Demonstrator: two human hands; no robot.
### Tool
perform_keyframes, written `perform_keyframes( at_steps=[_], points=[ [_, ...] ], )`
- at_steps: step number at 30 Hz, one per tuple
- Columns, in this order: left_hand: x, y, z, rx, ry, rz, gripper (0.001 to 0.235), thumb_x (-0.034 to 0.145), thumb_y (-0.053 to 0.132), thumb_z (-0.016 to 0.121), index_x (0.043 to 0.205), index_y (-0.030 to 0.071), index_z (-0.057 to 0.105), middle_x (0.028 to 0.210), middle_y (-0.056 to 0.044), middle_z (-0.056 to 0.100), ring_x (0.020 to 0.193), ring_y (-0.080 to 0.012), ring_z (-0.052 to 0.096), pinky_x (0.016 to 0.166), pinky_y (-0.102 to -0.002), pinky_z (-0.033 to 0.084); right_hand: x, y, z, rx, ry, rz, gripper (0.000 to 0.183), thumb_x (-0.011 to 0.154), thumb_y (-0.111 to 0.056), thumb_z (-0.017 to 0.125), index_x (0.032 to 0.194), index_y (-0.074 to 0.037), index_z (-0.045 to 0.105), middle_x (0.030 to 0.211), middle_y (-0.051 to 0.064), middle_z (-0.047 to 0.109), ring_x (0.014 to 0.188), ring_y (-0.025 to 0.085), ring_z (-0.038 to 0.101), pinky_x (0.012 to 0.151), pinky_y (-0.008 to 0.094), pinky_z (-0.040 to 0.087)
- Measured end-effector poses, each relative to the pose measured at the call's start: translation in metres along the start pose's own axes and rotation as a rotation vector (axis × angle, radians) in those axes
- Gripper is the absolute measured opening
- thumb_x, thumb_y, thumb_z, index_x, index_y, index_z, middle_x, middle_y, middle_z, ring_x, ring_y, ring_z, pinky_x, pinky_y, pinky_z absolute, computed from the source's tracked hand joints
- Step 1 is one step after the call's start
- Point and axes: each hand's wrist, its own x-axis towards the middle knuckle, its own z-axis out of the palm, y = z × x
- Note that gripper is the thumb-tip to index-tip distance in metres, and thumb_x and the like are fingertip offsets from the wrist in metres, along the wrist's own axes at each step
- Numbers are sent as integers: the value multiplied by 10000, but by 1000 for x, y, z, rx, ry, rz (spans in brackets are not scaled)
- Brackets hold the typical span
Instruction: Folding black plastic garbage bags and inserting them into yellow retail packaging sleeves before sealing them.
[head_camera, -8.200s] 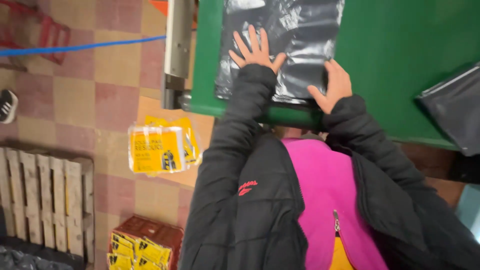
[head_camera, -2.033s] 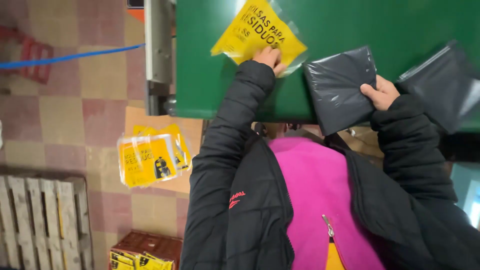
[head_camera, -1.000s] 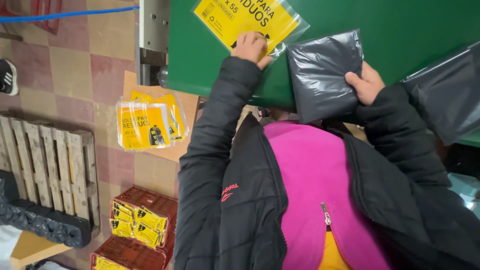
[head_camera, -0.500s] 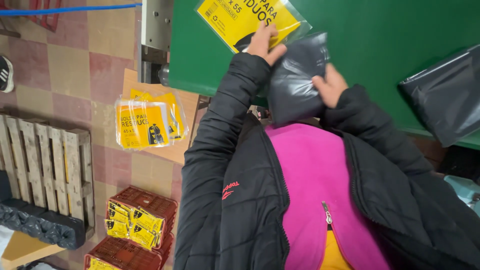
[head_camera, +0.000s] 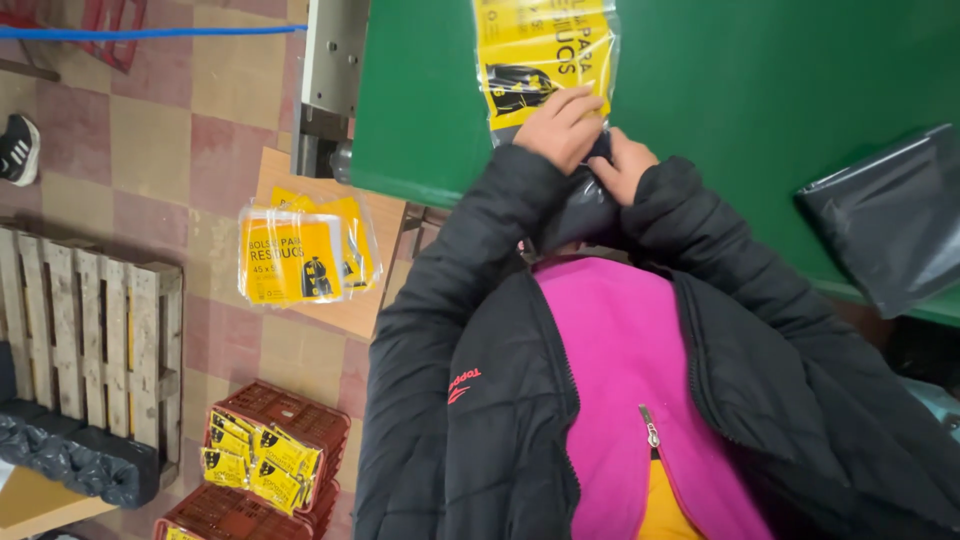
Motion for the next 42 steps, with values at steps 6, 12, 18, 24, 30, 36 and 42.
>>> perform_keyframes(
  at_steps=[6, 12, 18, 24, 30, 36, 42],
  points=[
    [-92, -33, -27, 224, 107, -613, 278, 881, 255, 772, 1060, 87, 641, 1008, -152, 696, 962, -372, 662, 804, -470, 541, 43, 35, -26, 442, 105, 217, 299, 1013, -268, 652, 1184, -23, 664, 997, 101, 701, 852, 183, 666, 723, 330, 549],
    [-103, -67, -6, -161, 72, -824, 207, 897, 188, 690, 1028, 82, 570, 837, -143, 697, 742, -342, 703, 698, -427, 568, 79, 63, -29, 512, -92, 387, 214, 999, -223, 669, 1054, -22, 718, 759, 67, 642, 560, 136, 566, 506, 294, 476],
    [-108, -29, -18, -260, 54, -797, 59, 955, 150, 622, 984, 106, 597, 798, -151, 671, 737, -332, 701, 680, -411, 559, 19, 39, -43, 509, -23, 356, 198, 973, -186, 651, 1009, 3, 697, 762, 71, 684, 573, 149, 645, 477, 296, 544],
    [-119, 0, -17, -286, -21, -714, 57, 907, 112, 601, 962, 112, 617, 793, -157, 637, 709, -360, 664, 669, -409, 552, -27, 39, -34, 458, 61, 368, 184, 994, -187, 644, 1021, -11, 690, 806, 68, 666, 600, 148, 620, 480, 301, 526],
    [-175, -7, 1, -446, -263, -404, 122, 805, 75, 623, 919, 115, 638, 750, -99, 635, 685, -267, 662, 636, -346, 528, -101, 239, 51, 280, -50, 188, 118, 903, -62, 682, 998, -47, 750, 828, 87, 638, 749, 121, 583, 666, 271, 468],
    [-157, 3, -30, -673, -162, -609, 108, 879, 129, 603, 985, 120, 628, 781, -62, 683, 678, -201, 672, 635, -344, 545, -68, 65, -20, 417, 40, 174, 280, 896, -95, 663, 1157, -81, 565, 1017, 23, 679, 920, 118, 697, 709, 290, 592],
    [-222, 0, -4, -504, -113, -679, 150, 858, 121, 629, 1008, 123, 629, 719, -67, 644, 660, -185, 662, 627, -339, 545, -59, 27, 14, -91, 127, -147, 178, 921, -137, 736, 1050, -28, 678, 1001, 143, 693, 909, 246, 695, 818, 361, 569]
  ],
)
